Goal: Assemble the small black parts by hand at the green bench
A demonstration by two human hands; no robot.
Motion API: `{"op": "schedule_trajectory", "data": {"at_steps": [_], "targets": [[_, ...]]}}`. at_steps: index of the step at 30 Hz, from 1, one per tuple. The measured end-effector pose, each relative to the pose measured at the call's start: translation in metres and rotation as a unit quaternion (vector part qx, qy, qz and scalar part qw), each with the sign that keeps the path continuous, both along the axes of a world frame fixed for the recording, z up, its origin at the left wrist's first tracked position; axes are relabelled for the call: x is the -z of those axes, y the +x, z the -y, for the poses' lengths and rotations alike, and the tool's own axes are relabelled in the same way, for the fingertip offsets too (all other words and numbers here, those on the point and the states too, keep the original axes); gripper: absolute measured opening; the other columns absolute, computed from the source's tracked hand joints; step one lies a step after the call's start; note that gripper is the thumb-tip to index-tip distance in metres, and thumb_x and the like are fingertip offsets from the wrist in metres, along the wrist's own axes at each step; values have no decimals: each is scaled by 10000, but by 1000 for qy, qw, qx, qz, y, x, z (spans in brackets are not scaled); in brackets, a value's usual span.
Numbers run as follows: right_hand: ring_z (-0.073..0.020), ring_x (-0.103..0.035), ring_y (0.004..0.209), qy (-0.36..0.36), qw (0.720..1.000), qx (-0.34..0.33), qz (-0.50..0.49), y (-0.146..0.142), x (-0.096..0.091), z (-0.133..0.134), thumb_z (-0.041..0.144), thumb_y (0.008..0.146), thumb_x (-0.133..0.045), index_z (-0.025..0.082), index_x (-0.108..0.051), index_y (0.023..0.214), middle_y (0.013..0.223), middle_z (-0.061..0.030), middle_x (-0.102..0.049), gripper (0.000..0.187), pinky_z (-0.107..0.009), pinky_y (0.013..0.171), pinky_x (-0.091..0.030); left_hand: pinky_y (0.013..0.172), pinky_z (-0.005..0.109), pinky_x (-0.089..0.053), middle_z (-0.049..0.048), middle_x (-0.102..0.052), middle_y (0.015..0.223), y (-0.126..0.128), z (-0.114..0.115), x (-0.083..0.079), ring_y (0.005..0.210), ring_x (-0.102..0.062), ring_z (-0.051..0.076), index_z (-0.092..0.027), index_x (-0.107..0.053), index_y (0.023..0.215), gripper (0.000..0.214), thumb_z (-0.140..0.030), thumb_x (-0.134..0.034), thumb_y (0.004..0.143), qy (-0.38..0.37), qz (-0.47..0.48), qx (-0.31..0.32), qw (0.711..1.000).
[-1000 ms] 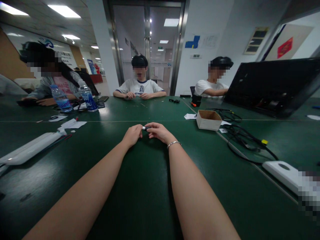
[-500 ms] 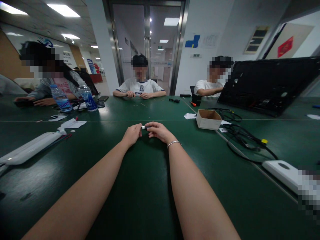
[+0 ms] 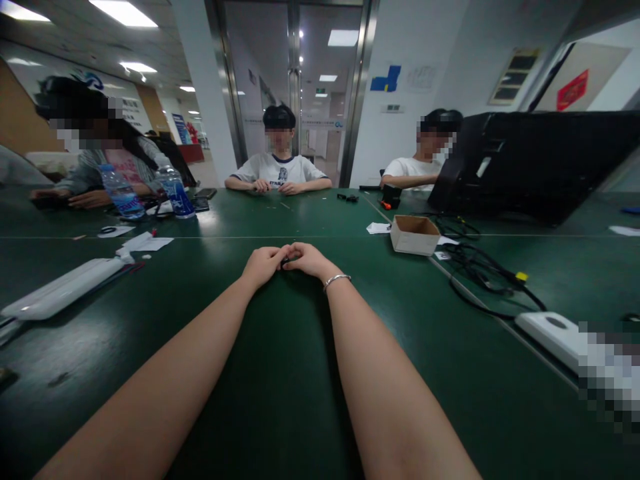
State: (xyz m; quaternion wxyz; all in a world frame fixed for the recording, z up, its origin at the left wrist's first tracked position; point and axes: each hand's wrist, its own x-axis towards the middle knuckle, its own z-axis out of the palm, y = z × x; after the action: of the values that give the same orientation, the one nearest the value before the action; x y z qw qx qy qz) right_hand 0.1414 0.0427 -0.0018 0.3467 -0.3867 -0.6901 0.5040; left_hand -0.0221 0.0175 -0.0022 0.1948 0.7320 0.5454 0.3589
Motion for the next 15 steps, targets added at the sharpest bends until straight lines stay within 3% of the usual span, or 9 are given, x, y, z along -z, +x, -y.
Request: {"op": "schedule_trajectory", "data": {"at_steps": [5,9,12,15], "targets": [[-52,-501,409,3,999,18,-26,-5,-2,13,128,749,-740,148,-578,861,667,11,-642,198,-122,335,-374,573,261,-341,24,-624,639,-2,0,7,628,-555,170,-184,-685,723,592,-672,-370,839,-21,12,32,999],[-80,-554,414,-40,998,28,-39,-3,-6,31,118,769,-742,149,-543,801,639,-1,-626,203,-129,322,-406,612,269,-381,33,-605,640,2,11,3,641,-550,172,-184,-624,649,651,-680,-261,861,-49,29,31,998],[-126,-617,458,-91,994,30,-48,18,-12,52,109,747,-760,158,-533,841,673,-2,-622,251,-190,383,-514,646,279,-425,43,-599,660,-1,38,-21,634,-547,163,-184,-570,633,614,-646,-244,871,-108,57,90,988],[-155,-664,548,-116,990,52,-55,59,-20,85,162,729,-783,157,-543,850,778,-38,-643,269,-247,492,-584,644,288,-460,55,-626,742,-22,98,-58,666,-571,167,-196,-584,743,439,-596,-420,821,-110,92,146,979]]}}
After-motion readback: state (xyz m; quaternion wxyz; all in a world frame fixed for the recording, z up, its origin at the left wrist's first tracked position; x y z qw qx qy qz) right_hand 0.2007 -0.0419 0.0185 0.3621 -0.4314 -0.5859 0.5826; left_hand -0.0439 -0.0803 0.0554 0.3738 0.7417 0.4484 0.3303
